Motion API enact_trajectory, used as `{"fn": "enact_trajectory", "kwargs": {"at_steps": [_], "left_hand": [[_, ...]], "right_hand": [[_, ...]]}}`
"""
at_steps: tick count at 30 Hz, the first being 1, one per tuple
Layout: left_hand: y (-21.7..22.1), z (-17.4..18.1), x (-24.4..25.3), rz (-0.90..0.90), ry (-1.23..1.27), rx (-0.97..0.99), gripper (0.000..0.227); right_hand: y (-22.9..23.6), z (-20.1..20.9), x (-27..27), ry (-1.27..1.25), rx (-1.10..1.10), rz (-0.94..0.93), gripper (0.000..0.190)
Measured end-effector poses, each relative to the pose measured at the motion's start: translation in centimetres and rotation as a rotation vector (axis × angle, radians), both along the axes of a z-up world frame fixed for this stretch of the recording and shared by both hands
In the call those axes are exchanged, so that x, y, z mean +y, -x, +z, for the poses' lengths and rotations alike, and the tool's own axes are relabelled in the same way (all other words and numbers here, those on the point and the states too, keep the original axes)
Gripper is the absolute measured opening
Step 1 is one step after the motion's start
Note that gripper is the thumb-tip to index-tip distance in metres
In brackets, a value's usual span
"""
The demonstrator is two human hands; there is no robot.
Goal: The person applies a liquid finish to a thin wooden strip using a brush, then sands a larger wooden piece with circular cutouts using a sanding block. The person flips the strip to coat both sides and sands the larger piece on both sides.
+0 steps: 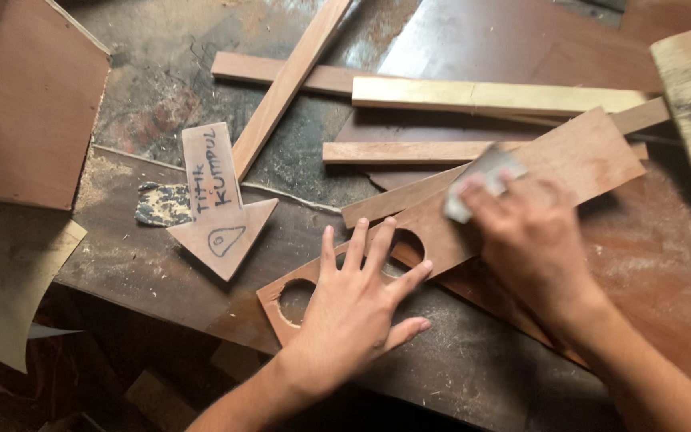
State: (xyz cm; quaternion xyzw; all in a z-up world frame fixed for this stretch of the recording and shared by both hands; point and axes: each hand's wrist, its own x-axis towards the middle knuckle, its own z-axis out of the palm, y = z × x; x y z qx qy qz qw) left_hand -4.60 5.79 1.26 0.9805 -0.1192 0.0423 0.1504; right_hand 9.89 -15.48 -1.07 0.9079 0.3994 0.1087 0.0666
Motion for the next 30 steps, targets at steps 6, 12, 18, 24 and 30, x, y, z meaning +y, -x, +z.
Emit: {"fn": "enact_trajectory", "kwargs": {"at_steps": [6, 12, 18, 24, 30], "left_hand": [[1.3, 0.7, 0.4, -0.018, -0.001, 0.048, 0.073], [0.0, -0.7, -0.3, -0.001, 0.005, -0.031, 0.077], [-1.3, -1.0, -1.2, 0.053, -0.004, -0.104, 0.071], [-1.5, -0.4, -1.4, 0.036, -0.069, 0.080, 0.071], [-1.8, -0.4, -1.2, 0.051, -0.019, 0.029, 0.068]], "right_hand": [[-1.6, -0.4, -1.1, -0.028, -0.089, -0.039, 0.051], [-3.2, -0.5, -1.7, -0.032, -0.160, -0.110, 0.054], [-2.6, 0.9, -0.4, -0.119, -0.075, -0.094, 0.032], [1.0, 2.8, 3.5, -0.252, -0.045, 0.431, 0.035], [0.5, 3.5, 4.6, 0.193, -0.120, 0.192, 0.021]]}}
